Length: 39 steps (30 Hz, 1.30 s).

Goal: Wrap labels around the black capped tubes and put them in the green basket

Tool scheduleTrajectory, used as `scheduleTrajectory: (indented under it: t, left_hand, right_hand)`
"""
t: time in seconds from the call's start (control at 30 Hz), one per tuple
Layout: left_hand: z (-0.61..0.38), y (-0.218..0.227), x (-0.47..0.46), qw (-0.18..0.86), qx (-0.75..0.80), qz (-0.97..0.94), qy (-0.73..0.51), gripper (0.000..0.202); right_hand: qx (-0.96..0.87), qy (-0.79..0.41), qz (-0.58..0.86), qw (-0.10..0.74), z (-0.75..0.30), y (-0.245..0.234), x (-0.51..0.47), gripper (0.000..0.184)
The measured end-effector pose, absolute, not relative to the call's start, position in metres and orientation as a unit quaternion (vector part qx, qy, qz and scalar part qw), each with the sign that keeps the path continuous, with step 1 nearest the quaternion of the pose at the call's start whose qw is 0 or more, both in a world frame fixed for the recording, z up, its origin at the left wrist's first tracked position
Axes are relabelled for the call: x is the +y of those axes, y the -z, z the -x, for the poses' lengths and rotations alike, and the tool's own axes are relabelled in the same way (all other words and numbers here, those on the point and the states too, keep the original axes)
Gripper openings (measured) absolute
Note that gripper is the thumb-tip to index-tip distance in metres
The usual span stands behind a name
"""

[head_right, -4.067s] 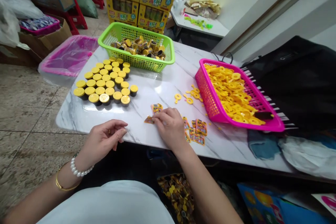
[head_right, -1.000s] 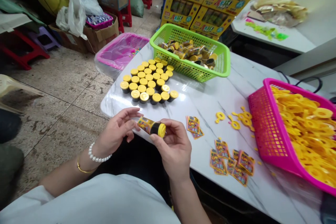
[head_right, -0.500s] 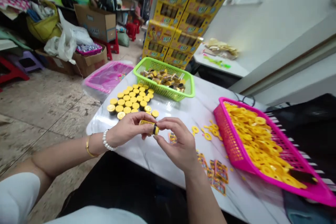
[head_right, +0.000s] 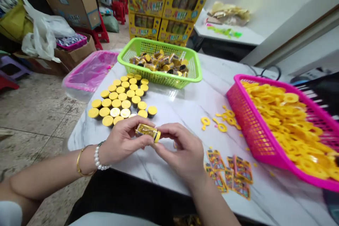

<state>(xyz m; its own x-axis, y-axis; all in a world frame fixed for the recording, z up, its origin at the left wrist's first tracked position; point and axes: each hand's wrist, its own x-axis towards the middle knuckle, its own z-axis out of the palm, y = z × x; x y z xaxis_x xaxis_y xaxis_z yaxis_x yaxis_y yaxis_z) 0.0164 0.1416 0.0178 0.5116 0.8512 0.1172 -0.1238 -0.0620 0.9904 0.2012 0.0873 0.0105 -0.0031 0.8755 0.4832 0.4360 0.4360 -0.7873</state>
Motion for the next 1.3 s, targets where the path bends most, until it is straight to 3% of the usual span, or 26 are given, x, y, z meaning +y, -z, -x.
scheduleTrajectory:
  t: [0.13, 0.27, 0.37, 0.43, 0.6, 0.7, 0.83, 0.93, 1.07, 1.17, 1.3]
  left_hand:
    - [-0.019, -0.016, 0.146, 0.555, 0.302, -0.660, -0.407, 0.024]
    - [-0.017, -0.012, 0.145, 0.594, 0.330, -0.633, -0.371, 0.049]
    - [-0.016, -0.011, 0.143, 0.605, 0.335, -0.623, -0.366, 0.038]
    - [-0.016, -0.013, 0.143, 0.605, 0.320, -0.624, -0.377, 0.033]
    - [-0.019, -0.020, 0.146, 0.647, 0.290, -0.603, -0.366, 0.033]
    - [-0.020, -0.020, 0.150, 0.696, 0.292, -0.572, -0.320, 0.037]
    - [-0.020, -0.021, 0.153, 0.736, 0.321, -0.531, -0.271, 0.050]
    - [-0.019, -0.023, 0.154, 0.758, 0.312, -0.516, -0.250, 0.059]
    - [-0.017, -0.025, 0.155, 0.790, 0.274, -0.504, -0.219, 0.050]
    - [-0.017, -0.024, 0.155, 0.794, 0.280, -0.495, -0.216, 0.044]
    - [-0.019, -0.024, 0.155, 0.806, 0.266, -0.485, -0.212, 0.048]
  right_hand:
    - [-0.604, -0.328, 0.493, 0.533, -0.200, -0.009, 0.093, 0.022]
    - [-0.634, -0.213, 0.479, 0.568, -0.207, -0.010, 0.096, 0.028]
    - [-0.667, -0.171, 0.471, 0.552, -0.208, -0.013, 0.094, 0.031]
    - [-0.649, -0.213, 0.480, 0.551, -0.207, -0.015, 0.093, 0.027]
    - [-0.504, -0.443, 0.505, 0.542, -0.202, -0.014, 0.094, 0.026]
    - [-0.498, -0.487, 0.476, 0.537, -0.205, -0.013, 0.096, 0.026]
    - [-0.558, -0.463, 0.428, 0.540, -0.209, -0.016, 0.094, 0.035]
    - [-0.611, -0.397, 0.421, 0.540, -0.207, -0.017, 0.091, 0.020]
    - [-0.590, -0.363, 0.414, 0.591, -0.203, -0.017, 0.090, 0.014]
    - [-0.594, -0.391, 0.412, 0.569, -0.203, -0.017, 0.089, 0.019]
    - [-0.621, -0.327, 0.426, 0.571, -0.202, -0.017, 0.086, 0.018]
